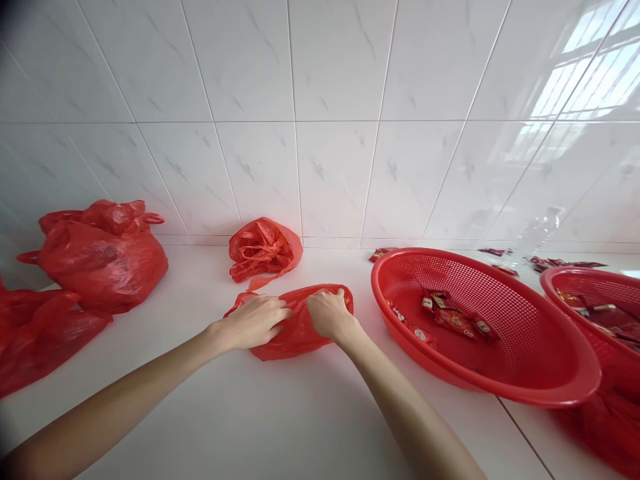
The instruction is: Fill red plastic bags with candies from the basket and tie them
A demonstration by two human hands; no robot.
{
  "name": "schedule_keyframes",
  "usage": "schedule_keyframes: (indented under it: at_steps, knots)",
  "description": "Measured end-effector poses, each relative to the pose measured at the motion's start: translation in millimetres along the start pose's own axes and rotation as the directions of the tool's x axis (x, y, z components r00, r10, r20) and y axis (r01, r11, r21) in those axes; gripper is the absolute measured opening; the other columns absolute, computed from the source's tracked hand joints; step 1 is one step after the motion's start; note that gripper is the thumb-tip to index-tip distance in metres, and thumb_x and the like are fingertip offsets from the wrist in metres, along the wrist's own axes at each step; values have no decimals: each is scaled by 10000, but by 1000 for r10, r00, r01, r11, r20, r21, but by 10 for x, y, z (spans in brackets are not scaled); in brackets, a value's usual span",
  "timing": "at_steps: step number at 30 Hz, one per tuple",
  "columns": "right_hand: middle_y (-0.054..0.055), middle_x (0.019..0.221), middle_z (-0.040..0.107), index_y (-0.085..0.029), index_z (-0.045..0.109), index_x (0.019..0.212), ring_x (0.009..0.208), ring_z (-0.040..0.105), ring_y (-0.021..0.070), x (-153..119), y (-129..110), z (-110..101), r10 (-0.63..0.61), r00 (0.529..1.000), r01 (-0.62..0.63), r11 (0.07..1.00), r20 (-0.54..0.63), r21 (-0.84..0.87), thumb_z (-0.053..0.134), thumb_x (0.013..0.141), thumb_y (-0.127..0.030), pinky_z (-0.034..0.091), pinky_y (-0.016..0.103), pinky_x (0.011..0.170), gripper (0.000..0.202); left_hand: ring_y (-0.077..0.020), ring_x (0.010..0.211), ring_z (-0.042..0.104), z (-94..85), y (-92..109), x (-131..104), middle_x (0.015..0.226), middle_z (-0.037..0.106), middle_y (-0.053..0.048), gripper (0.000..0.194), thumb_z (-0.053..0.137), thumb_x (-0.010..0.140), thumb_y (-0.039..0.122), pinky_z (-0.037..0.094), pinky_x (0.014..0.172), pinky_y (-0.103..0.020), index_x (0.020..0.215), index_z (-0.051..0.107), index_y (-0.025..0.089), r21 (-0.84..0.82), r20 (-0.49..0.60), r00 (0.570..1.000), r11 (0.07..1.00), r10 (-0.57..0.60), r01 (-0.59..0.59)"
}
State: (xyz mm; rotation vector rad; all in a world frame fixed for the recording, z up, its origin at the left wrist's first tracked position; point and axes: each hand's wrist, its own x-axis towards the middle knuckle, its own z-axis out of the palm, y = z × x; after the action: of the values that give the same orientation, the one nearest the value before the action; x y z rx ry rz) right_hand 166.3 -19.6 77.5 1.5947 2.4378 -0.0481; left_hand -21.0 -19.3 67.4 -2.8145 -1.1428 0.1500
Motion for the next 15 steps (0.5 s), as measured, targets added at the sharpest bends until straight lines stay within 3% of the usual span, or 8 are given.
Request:
schedule_keyframes:
  at_steps: [3,8,11,15]
  knots:
    - [115,906,701,-133,686,870,975,641,262,81,17,90,-60,998,60,998,13,-3,421,768,47,426,462,945,336,-247,792,640,30,-66,41,780,631,-63,200,456,788,64,466,695,-346,770,614,184,-59,65,998,998,26,-22]
    - [111,841,699,-134,665,788,875,650,238,159,89,196,-105,993,104,995,53,7,443,811,-2,311,562,1074,260,-261,810,659,106,-271,76,985,637,-107,152,531,807,214,483,618,-334,889,652,176,-120,189,978,987,-87,111]
    - [108,822,706,-137,666,827,806,659,222,160,119,209,-94,995,93,995,44,22,422,874,-51,290,548,1099,263,-306,884,669,163,-406,59,1072,635,-131,358,596,764,337,525,643,-363,1089,656,199,-130,245,957,973,-154,190]
    - [114,903,723,-124,653,991,808,676,211,133,111,177,-76,997,74,996,27,50,416,961,-172,340,440,1081,244,-369,1109,619,182,-526,3,1306,574,-140,706,648,700,484,554,821,-448,1365,516,288,-173,326,910,930,-257,325]
